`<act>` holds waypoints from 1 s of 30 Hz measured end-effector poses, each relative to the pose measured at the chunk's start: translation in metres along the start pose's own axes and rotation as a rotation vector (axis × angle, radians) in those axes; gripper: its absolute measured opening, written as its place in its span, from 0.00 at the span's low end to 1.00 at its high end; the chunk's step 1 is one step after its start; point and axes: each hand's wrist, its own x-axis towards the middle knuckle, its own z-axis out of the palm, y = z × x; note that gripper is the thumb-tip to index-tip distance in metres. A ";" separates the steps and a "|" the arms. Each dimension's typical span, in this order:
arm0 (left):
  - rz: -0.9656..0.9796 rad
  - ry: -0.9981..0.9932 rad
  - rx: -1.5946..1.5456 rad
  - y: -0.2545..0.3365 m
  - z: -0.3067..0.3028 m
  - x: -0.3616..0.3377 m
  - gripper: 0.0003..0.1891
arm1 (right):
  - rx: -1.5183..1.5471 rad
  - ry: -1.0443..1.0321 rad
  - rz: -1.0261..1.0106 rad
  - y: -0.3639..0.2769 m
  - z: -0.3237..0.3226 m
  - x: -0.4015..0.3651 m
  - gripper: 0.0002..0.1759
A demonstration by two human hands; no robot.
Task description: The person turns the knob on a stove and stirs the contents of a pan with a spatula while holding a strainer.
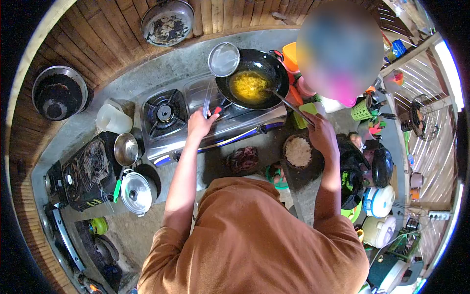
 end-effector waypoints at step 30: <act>0.006 0.001 -0.063 -0.009 0.009 0.002 0.23 | 0.024 0.095 0.157 0.026 0.088 0.076 0.20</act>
